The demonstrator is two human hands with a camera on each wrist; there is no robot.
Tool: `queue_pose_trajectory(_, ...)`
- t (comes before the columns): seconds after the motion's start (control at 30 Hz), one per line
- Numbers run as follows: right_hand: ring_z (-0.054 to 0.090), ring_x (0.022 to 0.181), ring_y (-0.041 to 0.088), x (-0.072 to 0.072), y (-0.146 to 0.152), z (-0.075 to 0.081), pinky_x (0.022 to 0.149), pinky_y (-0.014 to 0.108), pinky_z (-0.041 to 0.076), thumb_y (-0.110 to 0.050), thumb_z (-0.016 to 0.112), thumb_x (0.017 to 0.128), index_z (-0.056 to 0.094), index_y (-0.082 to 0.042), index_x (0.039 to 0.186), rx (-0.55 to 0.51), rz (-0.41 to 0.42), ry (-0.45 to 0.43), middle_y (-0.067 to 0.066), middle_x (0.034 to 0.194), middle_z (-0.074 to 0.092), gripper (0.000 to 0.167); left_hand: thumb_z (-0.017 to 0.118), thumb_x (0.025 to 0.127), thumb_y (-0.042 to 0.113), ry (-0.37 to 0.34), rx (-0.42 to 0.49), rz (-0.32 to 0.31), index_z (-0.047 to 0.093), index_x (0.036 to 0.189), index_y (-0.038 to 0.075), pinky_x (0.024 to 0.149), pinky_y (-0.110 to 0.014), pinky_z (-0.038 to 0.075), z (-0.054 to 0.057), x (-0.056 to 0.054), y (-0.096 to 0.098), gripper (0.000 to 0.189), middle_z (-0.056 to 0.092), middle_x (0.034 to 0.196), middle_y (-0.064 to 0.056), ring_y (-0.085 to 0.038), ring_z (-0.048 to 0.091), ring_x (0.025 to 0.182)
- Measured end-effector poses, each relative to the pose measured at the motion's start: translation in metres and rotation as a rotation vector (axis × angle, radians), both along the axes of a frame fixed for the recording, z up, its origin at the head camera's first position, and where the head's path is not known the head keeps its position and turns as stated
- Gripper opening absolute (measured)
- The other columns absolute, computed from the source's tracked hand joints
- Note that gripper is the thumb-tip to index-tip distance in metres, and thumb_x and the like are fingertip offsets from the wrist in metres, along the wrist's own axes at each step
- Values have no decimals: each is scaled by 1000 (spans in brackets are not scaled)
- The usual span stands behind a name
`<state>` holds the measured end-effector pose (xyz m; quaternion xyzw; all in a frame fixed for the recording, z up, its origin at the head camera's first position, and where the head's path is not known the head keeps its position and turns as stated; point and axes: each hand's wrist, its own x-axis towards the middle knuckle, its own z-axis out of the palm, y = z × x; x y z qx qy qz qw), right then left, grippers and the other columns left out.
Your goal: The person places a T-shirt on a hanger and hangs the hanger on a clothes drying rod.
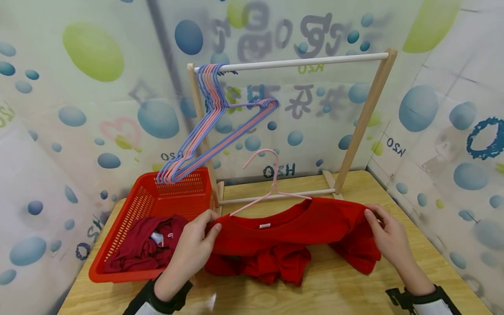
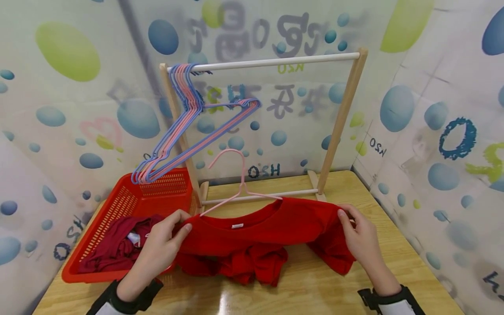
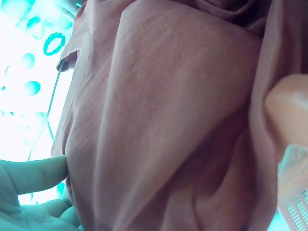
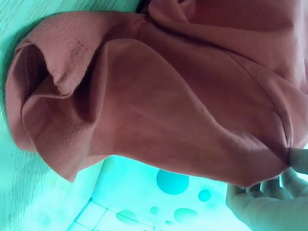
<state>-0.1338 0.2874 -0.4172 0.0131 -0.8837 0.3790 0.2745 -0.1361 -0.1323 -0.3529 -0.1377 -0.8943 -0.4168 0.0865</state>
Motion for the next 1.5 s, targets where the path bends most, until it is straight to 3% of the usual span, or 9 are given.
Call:
queue_pose_trajectory(0.53,46,67,-9,-2,6,-3,53,14,41,-18,52,98,64,-3,107,-34,-87,-63,-25,81,51,21,62,90,6,5,1,29,62,93,17,63,-24,41,-3,-1,-1,12,62,80,6,-10,50,69)
queue_pose_trajectory(0.67,43,68,-11,-2,6,-3,55,14,38,-19,52,98,64,-1,106,-1,-106,-91,-15,82,56,23,63,90,5,6,5,30,62,93,16,63,-24,41,-3,0,0,11,62,80,6,-10,50,69)
queue_pose_trajectory(0.83,41,66,-9,-2,6,-3,56,17,37,-17,51,98,64,1,104,42,-97,-141,8,84,62,23,63,89,5,6,13,31,62,92,16,63,-24,41,-3,1,0,12,61,79,6,-10,50,69)
queue_pose_trajectory(0.97,48,68,1,-1,8,-3,58,21,39,-15,52,97,64,3,103,103,-74,-207,16,87,65,22,63,89,4,13,11,20,63,91,16,63,-23,42,-3,1,0,12,62,78,7,-9,51,68)
queue_pose_trajectory(1.1,60,75,25,-3,7,-3,62,32,46,-11,53,96,62,4,105,171,-49,-235,19,90,66,19,64,88,3,23,-1,8,63,90,17,63,-23,43,-3,2,1,13,63,78,8,-7,53,69)
queue_pose_trajectory(1.17,60,84,36,-4,4,-1,68,42,48,-5,49,95,59,4,109,173,-43,-203,22,95,65,20,64,87,3,32,-14,1,63,89,17,64,-23,43,-3,2,1,14,63,78,8,-6,53,69)
queue_pose_trajectory(1.3,55,101,38,-3,-10,10,80,50,42,1,40,94,54,0,121,150,-22,-71,21,109,62,30,65,87,3,49,-37,-11,63,89,18,64,-23,43,-4,2,2,15,63,78,9,-6,53,69)
queue_pose_trajectory(1.37,54,105,34,-2,-19,16,87,44,40,0,45,93,54,-3,123,182,18,32,16,113,62,32,65,87,4,50,-38,-14,62,88,18,64,-23,43,-4,2,3,15,62,77,8,-6,52,68)
queue_pose_trajectory(1.5,54,103,29,-3,-34,23,89,45,39,-7,69,82,61,-7,119,346,152,211,10,109,64,38,65,87,3,54,-35,-12,62,88,18,63,-23,42,-4,1,4,15,61,76,8,-7,51,67)
